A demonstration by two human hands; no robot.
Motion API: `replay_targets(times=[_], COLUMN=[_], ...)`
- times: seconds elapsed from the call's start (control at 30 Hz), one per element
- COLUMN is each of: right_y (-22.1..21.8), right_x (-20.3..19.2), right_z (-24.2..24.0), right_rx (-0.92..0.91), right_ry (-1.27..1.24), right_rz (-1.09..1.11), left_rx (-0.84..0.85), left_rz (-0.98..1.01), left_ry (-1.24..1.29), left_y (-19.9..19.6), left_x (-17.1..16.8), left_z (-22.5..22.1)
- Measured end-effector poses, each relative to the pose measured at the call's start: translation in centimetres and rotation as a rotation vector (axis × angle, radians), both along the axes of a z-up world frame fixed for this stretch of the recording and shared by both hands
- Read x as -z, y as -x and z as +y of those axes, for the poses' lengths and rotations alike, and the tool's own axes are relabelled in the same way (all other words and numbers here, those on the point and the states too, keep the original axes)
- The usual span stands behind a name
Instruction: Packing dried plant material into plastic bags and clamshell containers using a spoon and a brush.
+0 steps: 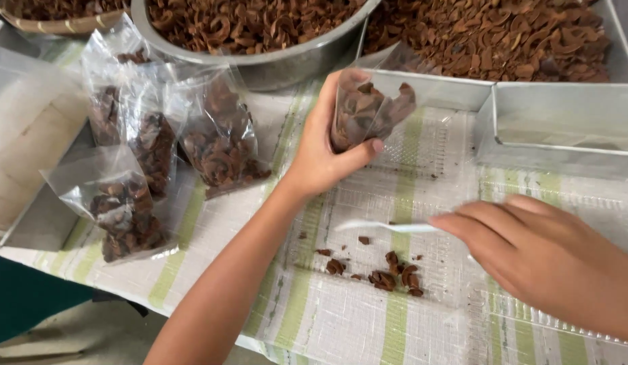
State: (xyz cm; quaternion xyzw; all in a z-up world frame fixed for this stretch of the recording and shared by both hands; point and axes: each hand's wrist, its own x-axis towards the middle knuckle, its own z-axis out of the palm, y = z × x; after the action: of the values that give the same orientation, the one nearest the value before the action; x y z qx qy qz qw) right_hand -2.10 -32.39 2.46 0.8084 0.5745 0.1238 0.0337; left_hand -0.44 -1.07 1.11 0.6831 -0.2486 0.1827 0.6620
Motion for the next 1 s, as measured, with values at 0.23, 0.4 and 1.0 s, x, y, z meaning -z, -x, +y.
replay_targets(times=[0.23,0.4,1.0], right_y=[-1.9,-2.4,-0.8], right_x=[0.6,0.3,-1.1], right_z=[5.0,2.2,-2.5], right_rx=[-0.121,-0.188,0.007], right_ry=[0.077,0.017,0.094], right_rz=[0.349,0.264,0.274], left_rx=[-0.014,-0.006,-0.037], left_rz=[-0.115,-0.103,-0.031], left_ry=[-0.106,-0.087,-0.109], left_y=[0.2,0.3,0.2], left_x=[0.0,-0.3,1.4], left_z=[0.4,0.5,0.7])
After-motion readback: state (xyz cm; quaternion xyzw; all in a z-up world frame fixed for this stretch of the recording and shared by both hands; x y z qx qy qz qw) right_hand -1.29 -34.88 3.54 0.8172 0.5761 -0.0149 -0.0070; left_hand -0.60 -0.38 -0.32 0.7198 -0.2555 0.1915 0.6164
